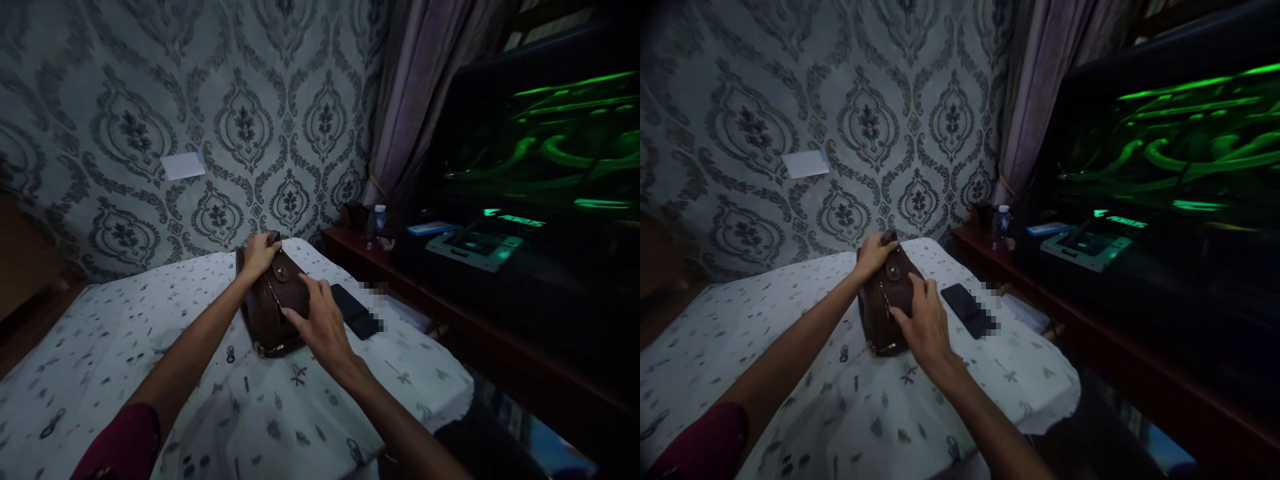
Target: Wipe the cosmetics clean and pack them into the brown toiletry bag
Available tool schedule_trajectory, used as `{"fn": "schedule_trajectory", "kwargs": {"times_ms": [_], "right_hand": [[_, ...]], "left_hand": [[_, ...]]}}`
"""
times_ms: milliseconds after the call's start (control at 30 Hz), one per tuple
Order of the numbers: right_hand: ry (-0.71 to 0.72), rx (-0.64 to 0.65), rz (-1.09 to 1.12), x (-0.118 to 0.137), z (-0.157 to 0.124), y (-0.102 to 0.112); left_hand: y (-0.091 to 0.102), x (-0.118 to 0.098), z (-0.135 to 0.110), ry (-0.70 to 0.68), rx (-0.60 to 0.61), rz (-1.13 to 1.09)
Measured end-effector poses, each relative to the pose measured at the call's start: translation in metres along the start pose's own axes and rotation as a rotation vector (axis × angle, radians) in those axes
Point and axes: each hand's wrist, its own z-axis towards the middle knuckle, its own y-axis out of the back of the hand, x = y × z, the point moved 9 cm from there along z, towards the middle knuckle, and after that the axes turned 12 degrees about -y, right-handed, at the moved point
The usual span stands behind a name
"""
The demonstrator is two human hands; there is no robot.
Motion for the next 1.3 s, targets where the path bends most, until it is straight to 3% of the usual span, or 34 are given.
{"fn": "schedule_trajectory", "kwargs": {"times_ms": [233, 400, 633, 967, 1300], "right_hand": [[0.008, 0.058, 0.092, -0.007, 0.002, -0.001], [0.014, -0.042, -0.049, -0.001, 0.002, -0.004], [0.101, -0.069, -0.278, 0.013, -0.003, -0.033], [0.24, -0.194, -0.343, 0.016, -0.006, -0.034], [0.234, -0.147, -0.298, 0.011, -0.002, -0.033]], "left_hand": [[-0.002, -0.001, 0.001, -0.008, 0.007, 0.004], [-0.003, -0.002, 0.002, -0.011, 0.017, 0.006], [-0.001, -0.002, 0.002, -0.008, 0.011, 0.007], [0.005, -0.014, -0.002, -0.046, -0.021, -0.033], [-0.004, -0.016, 0.003, -0.207, 0.112, -0.14]]}}
